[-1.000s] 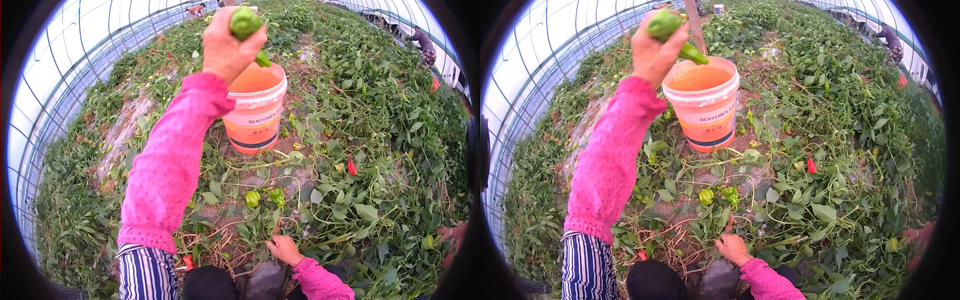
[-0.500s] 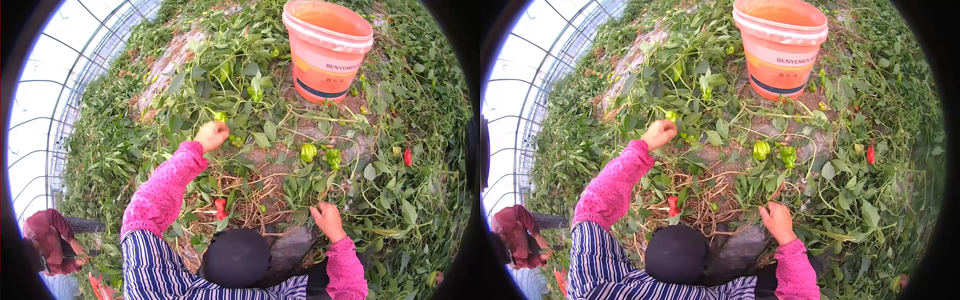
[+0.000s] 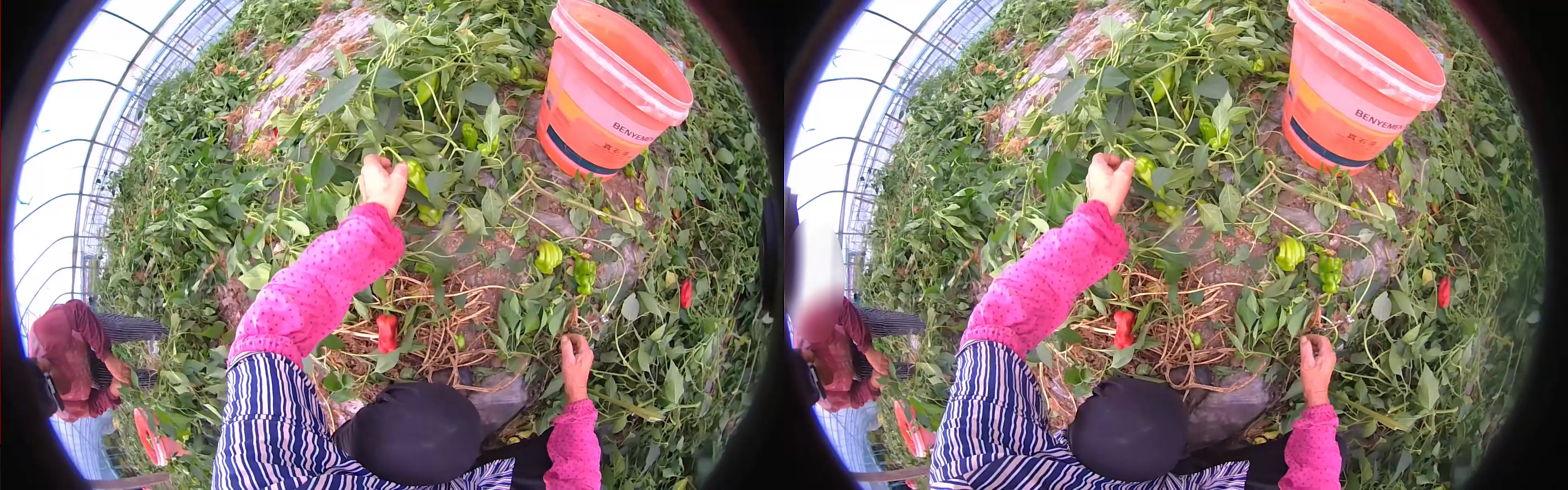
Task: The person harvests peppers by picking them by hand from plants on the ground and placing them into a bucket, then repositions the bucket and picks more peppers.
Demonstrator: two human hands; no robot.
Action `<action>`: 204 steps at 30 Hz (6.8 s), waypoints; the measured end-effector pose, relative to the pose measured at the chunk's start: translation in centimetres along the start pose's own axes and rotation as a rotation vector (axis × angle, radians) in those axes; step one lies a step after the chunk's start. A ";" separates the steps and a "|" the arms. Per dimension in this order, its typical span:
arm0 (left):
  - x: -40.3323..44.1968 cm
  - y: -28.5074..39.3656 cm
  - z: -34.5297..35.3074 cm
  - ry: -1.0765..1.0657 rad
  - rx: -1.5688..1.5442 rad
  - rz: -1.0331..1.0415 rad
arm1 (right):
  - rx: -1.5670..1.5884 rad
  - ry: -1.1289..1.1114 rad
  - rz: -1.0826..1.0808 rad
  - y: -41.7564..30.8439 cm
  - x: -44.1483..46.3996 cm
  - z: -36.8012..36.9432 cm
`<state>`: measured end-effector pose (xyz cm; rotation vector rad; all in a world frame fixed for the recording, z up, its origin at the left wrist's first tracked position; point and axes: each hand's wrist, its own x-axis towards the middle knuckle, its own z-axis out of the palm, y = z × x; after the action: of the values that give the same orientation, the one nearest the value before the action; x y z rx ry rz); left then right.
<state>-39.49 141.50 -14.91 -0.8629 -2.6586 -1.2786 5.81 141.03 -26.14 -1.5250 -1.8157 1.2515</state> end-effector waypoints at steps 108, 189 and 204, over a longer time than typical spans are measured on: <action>-22.7 -15.7 -22.3 -1.527 0.753 0.503 | 0.462 -0.153 -0.184 -22.6 4.2 4.9; -19.7 -19.1 -33.9 0.242 -0.977 -1.254 | 0.370 -0.722 0.129 -14.9 4.9 17.4; -30.2 -24.5 -49.8 0.888 -0.328 -1.450 | 0.302 -0.687 0.253 -10.3 9.6 15.3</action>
<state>-35.40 78.83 -8.41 1.6007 -2.0232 -1.5963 -14.65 144.97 -26.68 -1.2644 -1.7101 2.2700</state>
